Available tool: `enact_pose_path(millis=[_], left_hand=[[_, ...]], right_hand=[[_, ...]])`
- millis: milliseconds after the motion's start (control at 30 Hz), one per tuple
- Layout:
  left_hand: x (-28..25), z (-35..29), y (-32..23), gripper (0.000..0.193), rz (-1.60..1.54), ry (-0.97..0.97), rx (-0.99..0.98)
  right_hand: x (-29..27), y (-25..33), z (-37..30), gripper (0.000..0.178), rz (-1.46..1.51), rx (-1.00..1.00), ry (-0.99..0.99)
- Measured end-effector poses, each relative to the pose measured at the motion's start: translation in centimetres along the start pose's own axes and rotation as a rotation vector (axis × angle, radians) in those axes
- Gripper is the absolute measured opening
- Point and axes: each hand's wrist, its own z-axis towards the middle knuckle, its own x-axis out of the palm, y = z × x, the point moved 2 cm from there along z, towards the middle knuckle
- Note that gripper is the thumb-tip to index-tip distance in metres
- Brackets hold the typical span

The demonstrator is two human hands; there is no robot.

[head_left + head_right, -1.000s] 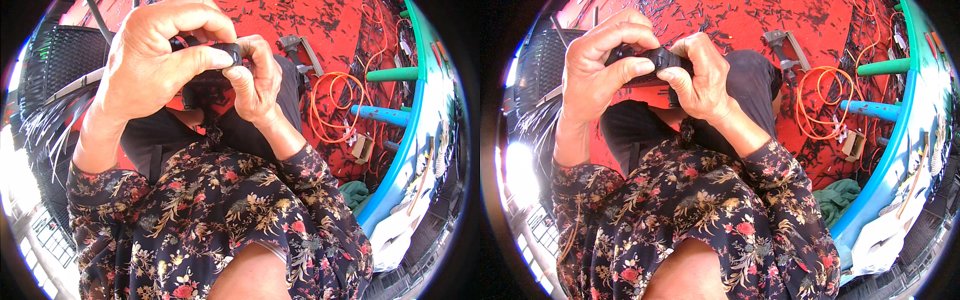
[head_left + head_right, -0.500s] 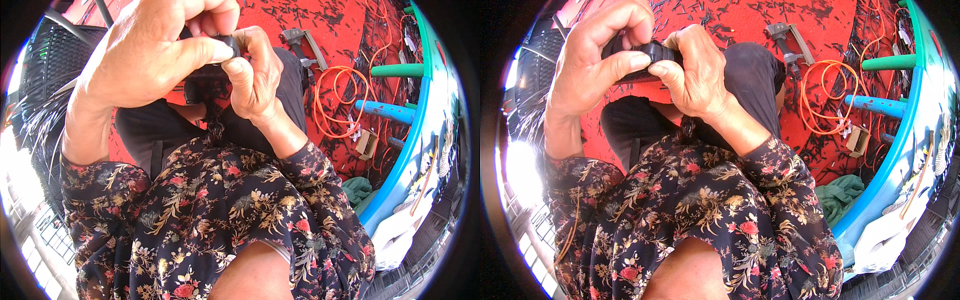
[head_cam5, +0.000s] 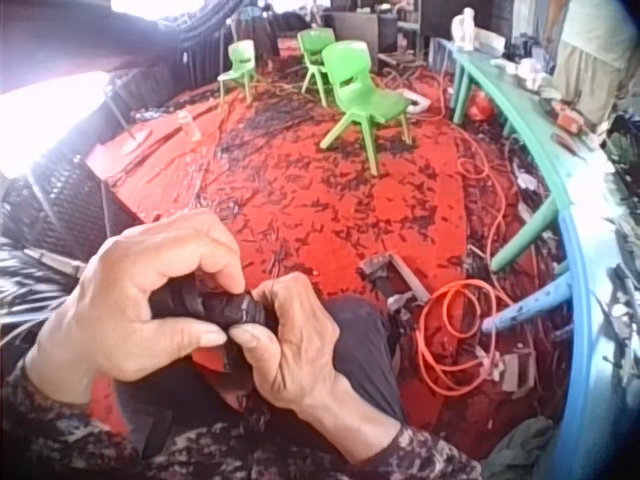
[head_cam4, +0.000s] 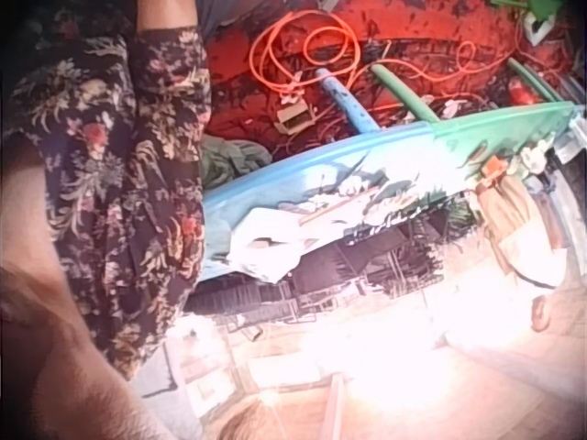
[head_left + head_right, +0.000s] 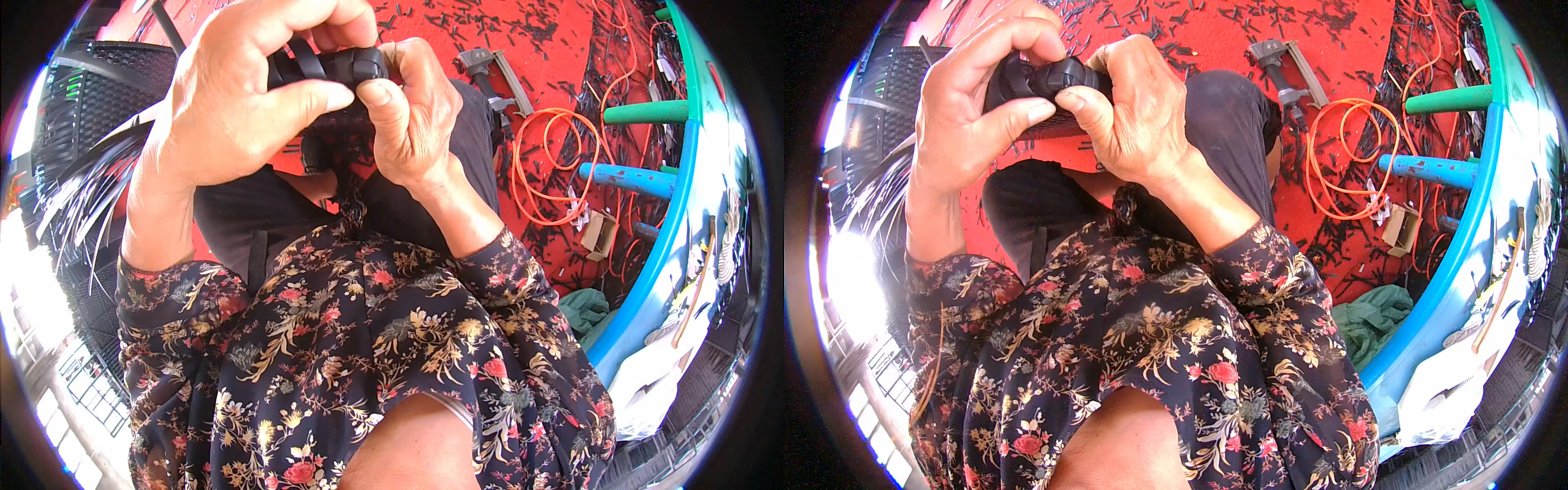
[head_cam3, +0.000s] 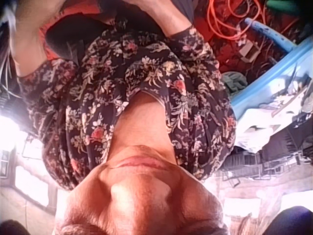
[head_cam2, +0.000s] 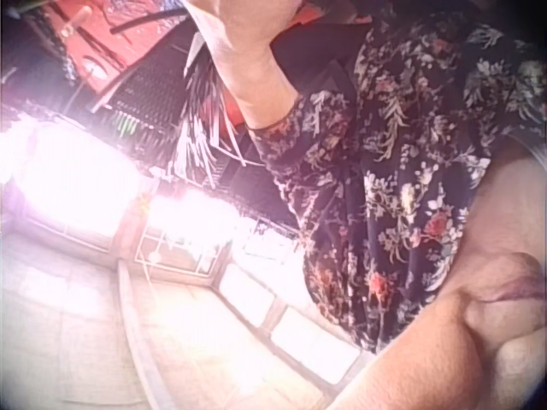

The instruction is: The person weaves black plastic strips around the frame of a piece of furniture, using a hammer to secure ends and a knife to trim excess material.

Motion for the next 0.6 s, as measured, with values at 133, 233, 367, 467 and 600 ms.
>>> enact_pose_path(millis=[133, 233, 367, 467, 600], left_hand=[[-0.4, -0.2, 0.2, 0.026, -0.036, 0.030, -0.032], [-0.4, 0.2, 0.4, 0.025, -0.050, 0.048, -0.014], [-0.1, 0.6, -0.4, 0.021, -0.039, -0.031, 0.046], [-0.6, 0.5, -1.1, 0.018, 0.035, 0.040, -0.055], [-0.6, 0.8, -0.9, 0.017, 0.070, 0.080, -0.178]], right_hand=[[-0.4, -0.1, 0.1, 0.044, 0.008, 0.017, -0.011], [-0.6, -0.2, 0.3, 0.043, 0.056, 0.030, -0.008], [-0.7, -0.2, 0.4, 0.041, 0.083, 0.049, -0.004], [-0.7, -0.2, 0.5, 0.041, 0.056, 0.062, -0.009], [-0.8, -0.4, 0.5, 0.038, 0.039, 0.054, -0.024]])
